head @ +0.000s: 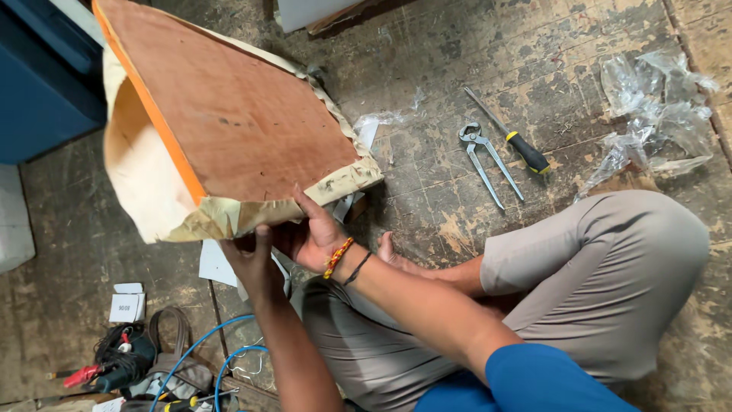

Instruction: The person sits on the floor and removes old fabric from a wooden furniture piece, likely a chair seat. They use a screwdriver to pry up staples and pliers to pull them out, peeling the fabric away from the wooden frame.

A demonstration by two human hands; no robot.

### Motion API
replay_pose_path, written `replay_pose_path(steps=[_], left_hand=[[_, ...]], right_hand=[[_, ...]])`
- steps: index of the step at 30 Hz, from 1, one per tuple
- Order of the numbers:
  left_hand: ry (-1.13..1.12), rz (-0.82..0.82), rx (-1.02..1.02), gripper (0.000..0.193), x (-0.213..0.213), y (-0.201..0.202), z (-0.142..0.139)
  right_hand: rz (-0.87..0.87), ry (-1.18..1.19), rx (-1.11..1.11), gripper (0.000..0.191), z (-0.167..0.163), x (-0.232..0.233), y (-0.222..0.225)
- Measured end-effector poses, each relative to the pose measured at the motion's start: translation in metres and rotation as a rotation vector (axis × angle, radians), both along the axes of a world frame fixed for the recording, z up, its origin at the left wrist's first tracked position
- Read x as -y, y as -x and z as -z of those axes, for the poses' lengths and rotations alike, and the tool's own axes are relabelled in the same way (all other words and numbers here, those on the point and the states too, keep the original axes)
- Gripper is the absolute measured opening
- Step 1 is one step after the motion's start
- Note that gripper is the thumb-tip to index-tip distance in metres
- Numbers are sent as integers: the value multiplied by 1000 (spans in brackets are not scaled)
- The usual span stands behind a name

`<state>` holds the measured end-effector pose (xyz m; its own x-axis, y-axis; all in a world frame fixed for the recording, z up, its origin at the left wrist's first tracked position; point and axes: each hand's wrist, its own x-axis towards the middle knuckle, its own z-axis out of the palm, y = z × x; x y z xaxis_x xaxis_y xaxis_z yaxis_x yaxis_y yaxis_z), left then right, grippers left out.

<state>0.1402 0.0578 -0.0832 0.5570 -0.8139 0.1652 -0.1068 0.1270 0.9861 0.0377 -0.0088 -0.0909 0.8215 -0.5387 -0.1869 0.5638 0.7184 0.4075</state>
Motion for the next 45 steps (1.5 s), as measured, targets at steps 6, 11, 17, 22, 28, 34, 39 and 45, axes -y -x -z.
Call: replay_pose_path(steps=[6,11,17,22,28,34,39,45], left_hand=[[73,-268,57,74,38,38,9],[162,-374,-39,69,64,-2,1],[64,-298,-479,32,61,-99,-71],[96,-157,-577,51,29,-106,-73],[27,-4,-760,65,55,-107,-17],[-55,128,-849,64,85,-116,53],[-78,161,-816,65,91,-131,92],[-477,-125,-746,64,84,-138,104]], right_hand=[[-178,241,-96,69,25,2,43],[-130,194,-654,40,101,2,115],[73,46,-795,74,118,45,185],[85,362,-456,101,85,73,195],[194,591,-647,85,96,55,191],[345,476,-835,93,139,14,166],[322,523,-1044,93,165,-31,103],[173,572,-1172,86,181,-48,61]])
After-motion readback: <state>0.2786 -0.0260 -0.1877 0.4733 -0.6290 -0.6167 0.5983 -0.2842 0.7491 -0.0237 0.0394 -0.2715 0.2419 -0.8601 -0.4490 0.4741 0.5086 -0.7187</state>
